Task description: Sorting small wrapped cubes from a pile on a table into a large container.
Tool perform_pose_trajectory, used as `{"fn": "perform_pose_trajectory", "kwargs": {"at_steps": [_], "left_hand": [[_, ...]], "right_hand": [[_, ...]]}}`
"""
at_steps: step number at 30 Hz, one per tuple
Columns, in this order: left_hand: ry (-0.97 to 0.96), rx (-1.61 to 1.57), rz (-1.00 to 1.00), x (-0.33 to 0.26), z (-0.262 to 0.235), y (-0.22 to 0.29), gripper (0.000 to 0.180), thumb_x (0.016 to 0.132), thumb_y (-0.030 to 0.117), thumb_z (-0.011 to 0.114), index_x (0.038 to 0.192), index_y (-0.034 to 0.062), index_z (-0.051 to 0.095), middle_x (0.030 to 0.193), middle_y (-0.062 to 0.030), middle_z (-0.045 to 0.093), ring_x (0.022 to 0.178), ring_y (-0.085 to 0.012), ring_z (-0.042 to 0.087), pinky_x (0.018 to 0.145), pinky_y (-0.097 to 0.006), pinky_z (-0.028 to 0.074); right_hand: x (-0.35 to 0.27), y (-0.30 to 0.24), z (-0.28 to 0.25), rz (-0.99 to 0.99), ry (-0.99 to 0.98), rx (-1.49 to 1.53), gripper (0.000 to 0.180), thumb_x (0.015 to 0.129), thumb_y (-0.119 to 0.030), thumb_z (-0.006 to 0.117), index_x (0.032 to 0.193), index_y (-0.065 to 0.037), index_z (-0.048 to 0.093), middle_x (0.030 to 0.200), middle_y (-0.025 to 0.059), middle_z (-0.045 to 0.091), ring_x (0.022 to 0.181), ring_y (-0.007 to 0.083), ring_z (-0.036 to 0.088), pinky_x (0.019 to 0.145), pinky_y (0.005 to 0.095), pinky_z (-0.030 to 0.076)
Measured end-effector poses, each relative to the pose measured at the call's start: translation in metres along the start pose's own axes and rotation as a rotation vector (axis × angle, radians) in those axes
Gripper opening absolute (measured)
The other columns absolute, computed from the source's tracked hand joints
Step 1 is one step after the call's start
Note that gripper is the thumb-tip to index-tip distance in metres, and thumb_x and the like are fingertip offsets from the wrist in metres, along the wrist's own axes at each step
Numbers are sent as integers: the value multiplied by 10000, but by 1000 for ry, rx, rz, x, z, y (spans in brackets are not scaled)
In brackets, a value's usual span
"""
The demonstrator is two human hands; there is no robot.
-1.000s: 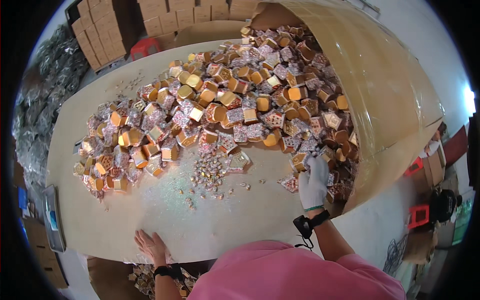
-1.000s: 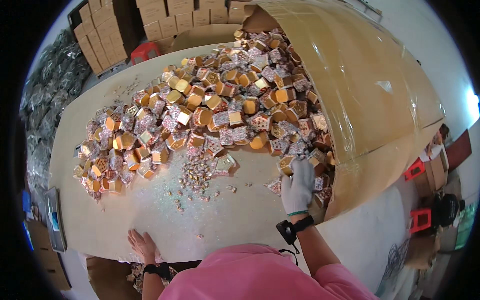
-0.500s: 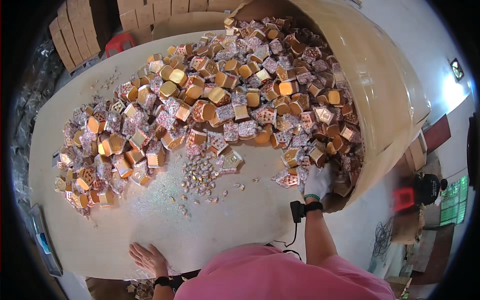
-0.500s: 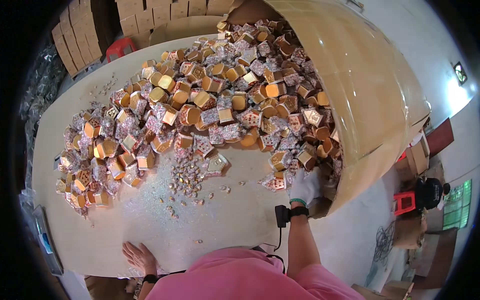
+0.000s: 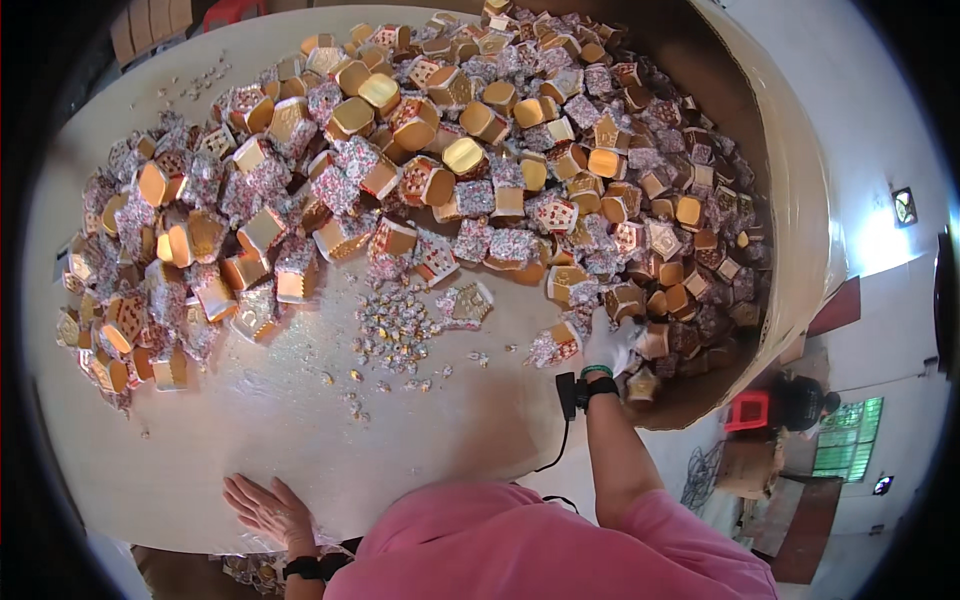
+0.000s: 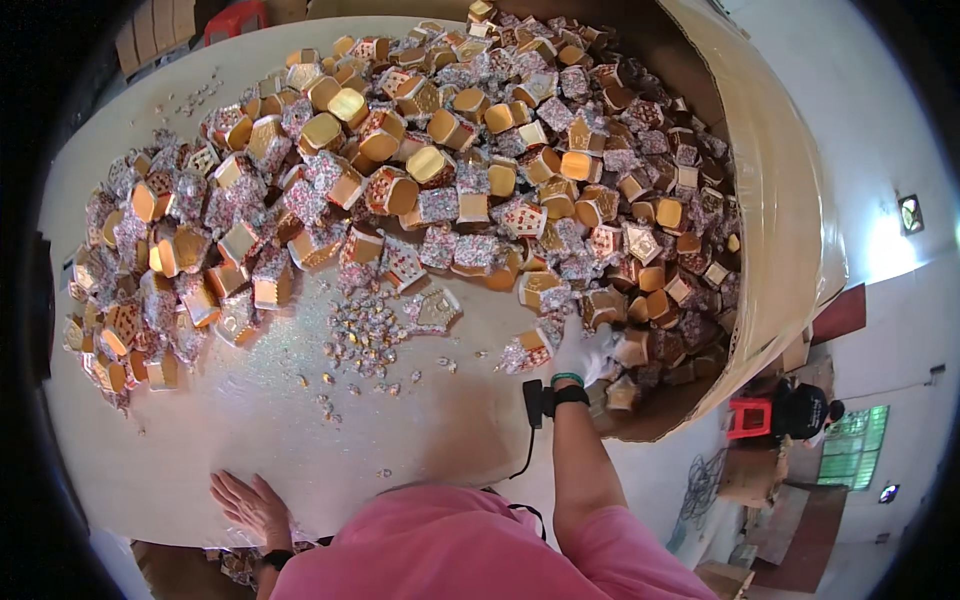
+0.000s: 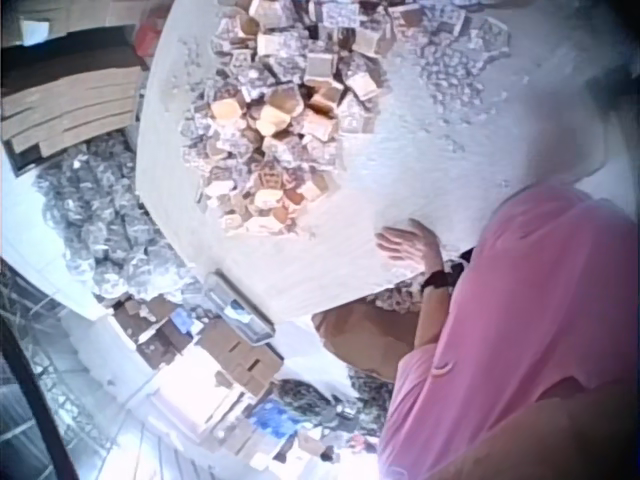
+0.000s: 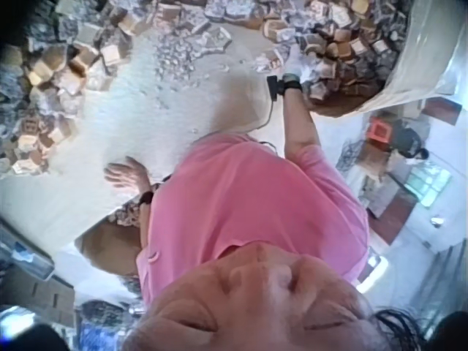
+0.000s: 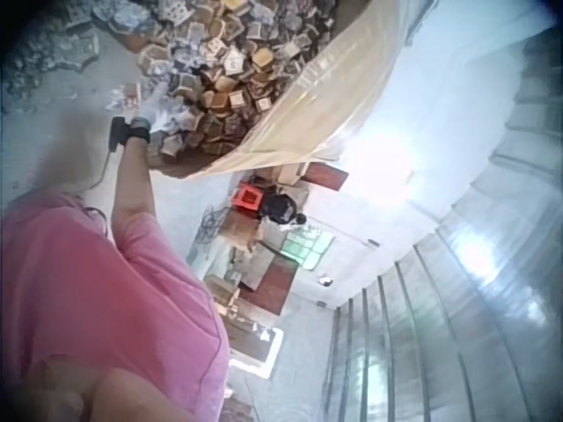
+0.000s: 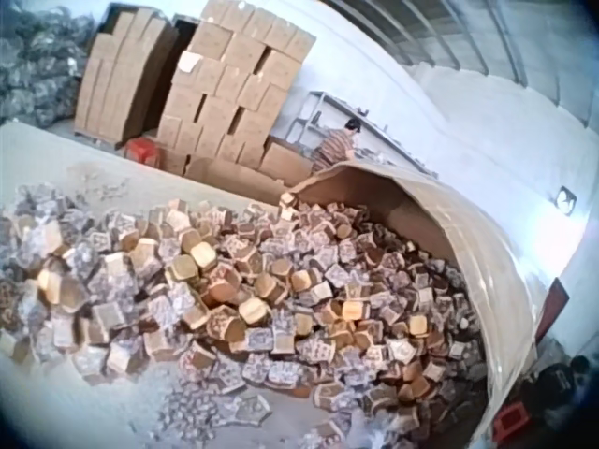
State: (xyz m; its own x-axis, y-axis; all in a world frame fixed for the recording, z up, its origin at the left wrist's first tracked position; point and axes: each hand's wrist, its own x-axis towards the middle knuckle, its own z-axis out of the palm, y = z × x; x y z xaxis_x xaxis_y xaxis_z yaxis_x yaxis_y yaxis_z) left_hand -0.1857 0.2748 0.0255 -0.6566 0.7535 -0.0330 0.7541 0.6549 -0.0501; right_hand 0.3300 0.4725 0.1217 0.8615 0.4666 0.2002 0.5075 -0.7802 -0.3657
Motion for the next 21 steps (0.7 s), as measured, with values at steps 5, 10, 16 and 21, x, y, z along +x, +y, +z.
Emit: {"fn": "perform_pose_trajectory", "kwargs": {"at_steps": [5, 10, 16, 21], "left_hand": [[-18, 5, -6, -2, -2, 2, 696, 954, 482, 349, 1473, 45, 192, 1557, -115, 142, 1441, -334, 86, 1104, -559, 126], [-11, -6, 3, 1, 0, 0, 707, 945, 484, 371, 1471, 44, 198, 1549, -120, 166, 1438, -331, 96, 1108, -544, 130], [4, 23, 14, 0, -5, 4, 684, 948, 458, 388, 1465, 43, 217, 1546, -120, 179, 1433, -328, 113, 1108, -530, 144], [6, 20, 6, 0, -5, 5, 681, 945, 440, 407, 1465, 44, 218, 1541, -125, 196, 1427, -328, 137, 1105, -528, 154]], "right_hand": [[-11, -3, 15, -53, 39, 189, 744, 811, -463, 618, 1322, 50, 445, 1363, 252, 447, 1261, 383, 416, 1050, 385, 318], [-45, -23, 52, -303, -53, 380, 684, 794, -408, 662, 1275, 42, 478, 1284, 248, 506, 1197, 360, 472, 1011, 378, 353], [-55, -87, 31, -519, -315, 251, 559, 752, -366, 663, 1161, -15, 516, 1111, 267, 563, 1036, 424, 531, 872, 459, 421], [-25, -61, -4, -562, -531, 481, 459, 839, -327, 586, 1167, -8, 551, 1094, 231, 608, 1035, 415, 554, 907, 441, 431]]}}
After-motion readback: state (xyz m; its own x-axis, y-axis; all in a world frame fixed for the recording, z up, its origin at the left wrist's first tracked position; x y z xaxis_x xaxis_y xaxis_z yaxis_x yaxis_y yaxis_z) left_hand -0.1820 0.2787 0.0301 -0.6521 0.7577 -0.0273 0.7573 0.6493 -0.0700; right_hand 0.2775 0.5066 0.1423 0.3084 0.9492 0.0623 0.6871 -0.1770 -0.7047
